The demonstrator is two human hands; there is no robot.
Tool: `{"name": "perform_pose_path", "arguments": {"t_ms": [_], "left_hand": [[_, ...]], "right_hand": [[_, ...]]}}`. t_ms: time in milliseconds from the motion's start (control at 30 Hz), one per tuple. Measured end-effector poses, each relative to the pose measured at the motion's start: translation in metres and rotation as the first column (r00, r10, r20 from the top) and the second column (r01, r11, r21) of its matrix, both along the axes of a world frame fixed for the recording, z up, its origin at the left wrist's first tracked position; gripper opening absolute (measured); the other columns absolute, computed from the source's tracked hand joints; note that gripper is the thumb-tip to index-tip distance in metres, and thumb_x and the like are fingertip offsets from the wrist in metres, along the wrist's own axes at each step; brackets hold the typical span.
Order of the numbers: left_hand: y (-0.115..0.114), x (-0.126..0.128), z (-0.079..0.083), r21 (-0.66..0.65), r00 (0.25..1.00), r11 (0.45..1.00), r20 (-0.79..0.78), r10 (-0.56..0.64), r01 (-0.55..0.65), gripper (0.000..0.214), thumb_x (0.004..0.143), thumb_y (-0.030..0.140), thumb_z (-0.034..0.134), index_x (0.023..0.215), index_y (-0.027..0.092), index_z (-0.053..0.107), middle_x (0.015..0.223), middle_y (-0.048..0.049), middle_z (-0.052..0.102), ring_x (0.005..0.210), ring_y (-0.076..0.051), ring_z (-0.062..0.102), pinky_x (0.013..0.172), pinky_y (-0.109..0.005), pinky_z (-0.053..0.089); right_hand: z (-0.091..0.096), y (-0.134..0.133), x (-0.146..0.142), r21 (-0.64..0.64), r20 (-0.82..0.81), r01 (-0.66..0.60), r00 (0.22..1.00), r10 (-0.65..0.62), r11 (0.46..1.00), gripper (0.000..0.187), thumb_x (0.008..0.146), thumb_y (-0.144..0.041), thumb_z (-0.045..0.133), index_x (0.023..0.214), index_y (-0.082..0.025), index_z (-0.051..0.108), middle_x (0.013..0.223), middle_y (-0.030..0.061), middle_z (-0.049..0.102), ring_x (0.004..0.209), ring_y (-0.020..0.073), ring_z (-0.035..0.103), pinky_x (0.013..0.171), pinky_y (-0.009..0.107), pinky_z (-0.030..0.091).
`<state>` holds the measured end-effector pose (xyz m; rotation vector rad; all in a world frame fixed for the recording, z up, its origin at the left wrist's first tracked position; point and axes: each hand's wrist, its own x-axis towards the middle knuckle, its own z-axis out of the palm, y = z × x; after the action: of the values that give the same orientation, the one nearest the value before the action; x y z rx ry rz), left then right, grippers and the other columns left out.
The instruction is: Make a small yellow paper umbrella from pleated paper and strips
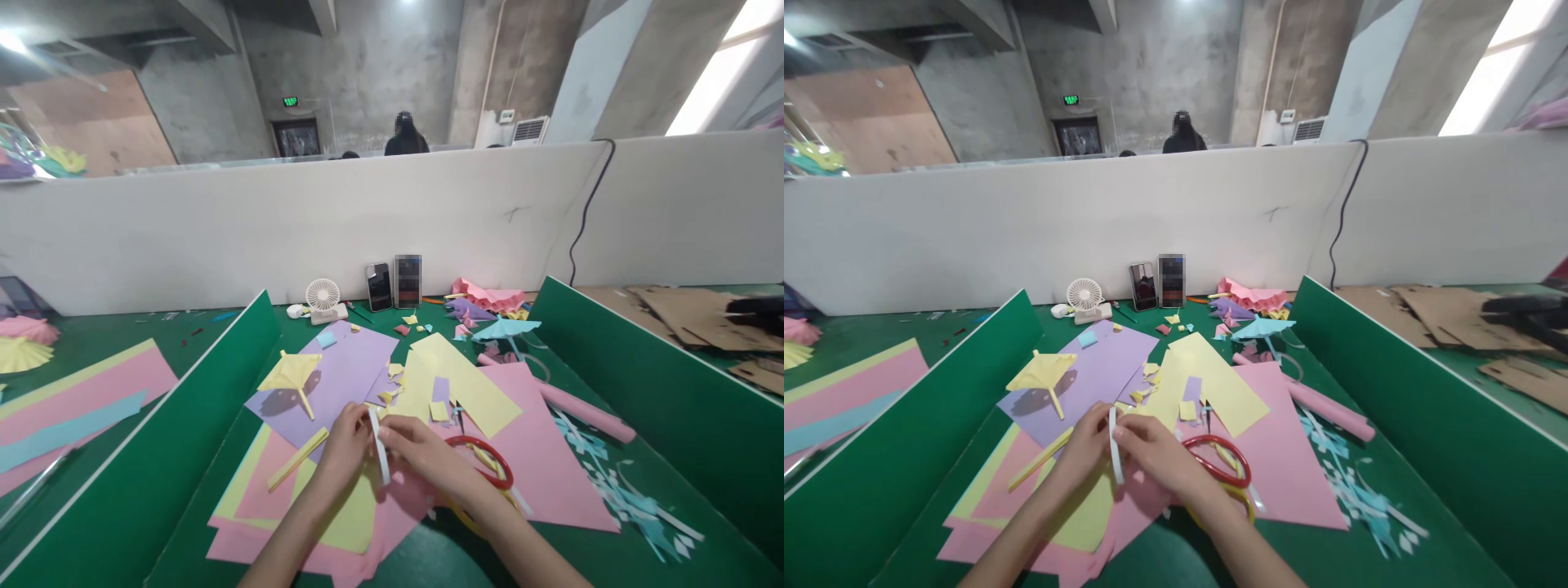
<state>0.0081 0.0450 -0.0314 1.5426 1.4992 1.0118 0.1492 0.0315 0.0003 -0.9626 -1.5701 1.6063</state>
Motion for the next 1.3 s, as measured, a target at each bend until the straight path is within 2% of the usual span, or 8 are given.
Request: {"name": "perform_pose_path", "arguments": {"t_ms": [200,367,600,767,933,1033,1200,1300], "left_hand": [[0.002,-0.005,0.003,0.032,0.999,0.999,-0.022,0.028,-0.028,0.016,0.078,0.025,0.039,0.065,0.021,0.047,0.064,0.0004,0.052,0.064,-0.018,0.052,0.061,-0.028,0.040],[0.002,-0.005,0.000,0.023,0.997,0.996,0.016,0.082,-0.082,0.021,0.082,0.033,0.037,0.065,0.023,0.042,0.055,0.0043,0.047,0.051,-0.014,0.048,0.052,-0.025,0.035],[0.005,-0.014,0.014,0.031,0.967,0.975,0.141,0.214,-0.220,0.026,0.085,0.042,0.029,0.071,0.023,0.039,0.051,0.0062,0.040,0.050,-0.013,0.047,0.052,-0.023,0.039],[0.003,-0.013,0.017,-0.026,0.973,0.984,0.149,0.178,-0.176,0.026,0.082,0.043,0.034,0.073,0.021,0.045,0.047,0.0073,0.036,0.041,-0.011,0.039,0.042,-0.022,0.033],[-0.003,-0.004,0.016,-0.002,0.990,0.996,0.112,0.084,-0.084,0.025,0.079,0.041,0.043,0.066,0.020,0.049,0.055,0.0048,0.042,0.051,-0.012,0.042,0.049,-0.022,0.034],[-0.007,-0.002,0.019,0.027,0.993,0.997,0.105,0.063,-0.066,0.024,0.081,0.041,0.041,0.068,0.021,0.048,0.060,0.0040,0.045,0.057,-0.013,0.044,0.054,-0.023,0.035],[-0.015,0.002,0.024,0.042,0.991,0.999,0.135,0.020,-0.026,0.022,0.082,0.040,0.043,0.071,0.021,0.048,0.059,0.0041,0.044,0.056,-0.014,0.040,0.053,-0.024,0.030],[-0.021,0.007,0.028,0.040,0.977,0.999,0.213,-0.024,0.016,0.022,0.081,0.039,0.046,0.070,0.020,0.049,0.060,0.0039,0.043,0.056,-0.013,0.037,0.052,-0.023,0.029]], "right_hand": [[0.002,0.006,0.018,0.272,0.369,0.089,0.910,-0.190,0.958,0.023,0.087,-0.029,0.034,0.082,-0.018,0.054,0.081,0.0041,0.056,0.078,0.0179,0.051,0.070,0.029,0.037],[-0.017,-0.001,0.021,0.396,0.592,-0.026,0.771,-0.233,0.918,0.010,0.071,-0.014,0.052,0.078,-0.016,0.059,0.082,0.0072,0.058,0.081,0.0221,0.051,0.069,0.029,0.034],[-0.021,-0.001,0.028,0.450,0.673,-0.040,0.671,-0.310,0.892,0.020,0.082,-0.019,0.041,0.096,-0.017,0.055,0.090,0.0087,0.059,0.077,0.0212,0.056,0.062,0.027,0.035],[-0.023,0.006,0.035,0.496,0.661,0.046,0.627,-0.412,0.867,0.028,0.081,-0.017,0.042,0.106,-0.016,0.056,0.095,0.0116,0.058,0.083,0.0241,0.055,0.068,0.031,0.038],[-0.027,0.010,0.034,0.530,0.596,0.095,0.665,-0.450,0.843,0.023,0.076,-0.014,0.050,0.094,-0.014,0.064,0.091,0.0128,0.058,0.091,0.0276,0.050,0.081,0.039,0.037],[-0.018,0.009,0.035,0.517,0.542,0.169,0.694,-0.473,0.839,0.027,0.086,-0.021,0.038,0.097,-0.014,0.062,0.097,0.0126,0.060,0.095,0.0247,0.051,0.084,0.037,0.039],[0.006,0.000,0.033,0.198,0.213,0.219,0.942,-0.260,0.955,0.031,0.086,-0.037,0.042,0.103,-0.019,0.060,0.102,0.0073,0.062,0.097,0.0214,0.055,0.084,0.032,0.042],[0.012,-0.004,0.029,0.096,0.059,0.191,0.979,-0.197,0.977,0.026,0.078,-0.037,0.055,0.094,-0.018,0.064,0.088,0.0047,0.064,0.086,0.0209,0.057,0.076,0.030,0.044]]}}
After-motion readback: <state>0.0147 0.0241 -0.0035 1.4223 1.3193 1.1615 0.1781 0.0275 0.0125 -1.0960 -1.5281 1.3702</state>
